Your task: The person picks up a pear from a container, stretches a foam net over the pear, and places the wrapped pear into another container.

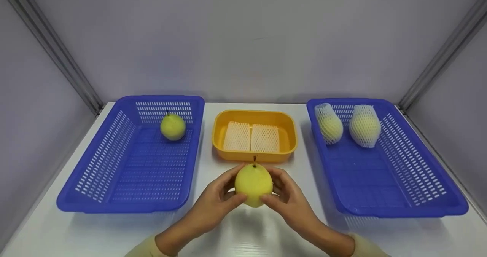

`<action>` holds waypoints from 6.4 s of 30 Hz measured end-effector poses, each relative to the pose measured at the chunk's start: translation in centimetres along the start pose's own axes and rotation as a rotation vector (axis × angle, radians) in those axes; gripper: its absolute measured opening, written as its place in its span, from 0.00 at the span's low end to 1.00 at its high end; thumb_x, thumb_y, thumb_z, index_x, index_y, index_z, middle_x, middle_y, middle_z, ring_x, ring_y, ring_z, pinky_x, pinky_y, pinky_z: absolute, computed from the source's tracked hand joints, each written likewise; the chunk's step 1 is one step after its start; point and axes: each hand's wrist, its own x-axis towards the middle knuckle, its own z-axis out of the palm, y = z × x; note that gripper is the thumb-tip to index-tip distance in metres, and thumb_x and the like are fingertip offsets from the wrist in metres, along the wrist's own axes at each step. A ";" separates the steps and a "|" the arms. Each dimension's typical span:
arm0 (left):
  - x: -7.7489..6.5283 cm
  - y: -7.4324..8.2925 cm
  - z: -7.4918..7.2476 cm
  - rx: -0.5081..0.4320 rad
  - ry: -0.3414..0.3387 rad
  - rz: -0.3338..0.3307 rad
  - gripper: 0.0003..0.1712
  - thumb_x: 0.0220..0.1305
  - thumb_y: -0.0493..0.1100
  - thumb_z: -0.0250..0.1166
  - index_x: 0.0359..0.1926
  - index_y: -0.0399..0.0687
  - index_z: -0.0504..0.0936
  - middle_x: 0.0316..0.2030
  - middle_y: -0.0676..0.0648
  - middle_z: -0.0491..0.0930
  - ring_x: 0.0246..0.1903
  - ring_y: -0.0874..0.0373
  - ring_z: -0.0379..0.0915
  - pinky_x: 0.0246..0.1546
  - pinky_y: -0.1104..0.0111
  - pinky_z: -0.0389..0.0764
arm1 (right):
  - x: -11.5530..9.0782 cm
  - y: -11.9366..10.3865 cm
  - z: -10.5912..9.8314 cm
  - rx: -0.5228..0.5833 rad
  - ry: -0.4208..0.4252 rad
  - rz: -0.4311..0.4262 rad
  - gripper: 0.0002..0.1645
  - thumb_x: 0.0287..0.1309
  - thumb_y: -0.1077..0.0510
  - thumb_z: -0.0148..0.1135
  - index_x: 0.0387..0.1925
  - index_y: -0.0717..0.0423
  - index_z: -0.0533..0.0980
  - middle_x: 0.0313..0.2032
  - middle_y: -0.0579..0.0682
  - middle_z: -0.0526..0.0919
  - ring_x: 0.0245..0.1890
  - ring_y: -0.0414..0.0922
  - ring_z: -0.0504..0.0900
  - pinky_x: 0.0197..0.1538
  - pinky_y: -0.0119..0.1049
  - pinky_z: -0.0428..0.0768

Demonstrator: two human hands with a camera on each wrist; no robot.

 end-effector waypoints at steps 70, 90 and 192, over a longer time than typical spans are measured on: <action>1.0 -5.7 0.8 0.088 0.045 -0.076 0.39 0.67 0.34 0.67 0.72 0.27 0.58 0.73 0.29 0.59 0.73 0.35 0.54 0.65 0.63 0.72 | 0.9 3.8 -3.2 -0.275 -0.107 0.050 0.41 0.64 0.61 0.70 0.70 0.72 0.61 0.67 0.65 0.69 0.69 0.62 0.67 0.68 0.57 0.70; 2.8 -7.1 0.8 0.161 0.072 -0.009 0.38 0.68 0.33 0.66 0.72 0.28 0.58 0.72 0.28 0.60 0.72 0.36 0.57 0.69 0.54 0.67 | 2.4 4.7 -3.7 -0.343 -0.029 0.051 0.40 0.60 0.66 0.70 0.70 0.69 0.62 0.67 0.65 0.69 0.69 0.62 0.65 0.71 0.59 0.66; 8.8 -6.6 -1.4 -0.129 0.732 -0.332 0.18 0.79 0.47 0.56 0.41 0.35 0.82 0.34 0.44 0.84 0.28 0.59 0.81 0.16 0.75 0.76 | 17.1 -5.8 -6.6 -1.304 0.120 0.522 0.19 0.69 0.48 0.58 0.45 0.61 0.81 0.36 0.54 0.80 0.30 0.47 0.75 0.31 0.36 0.75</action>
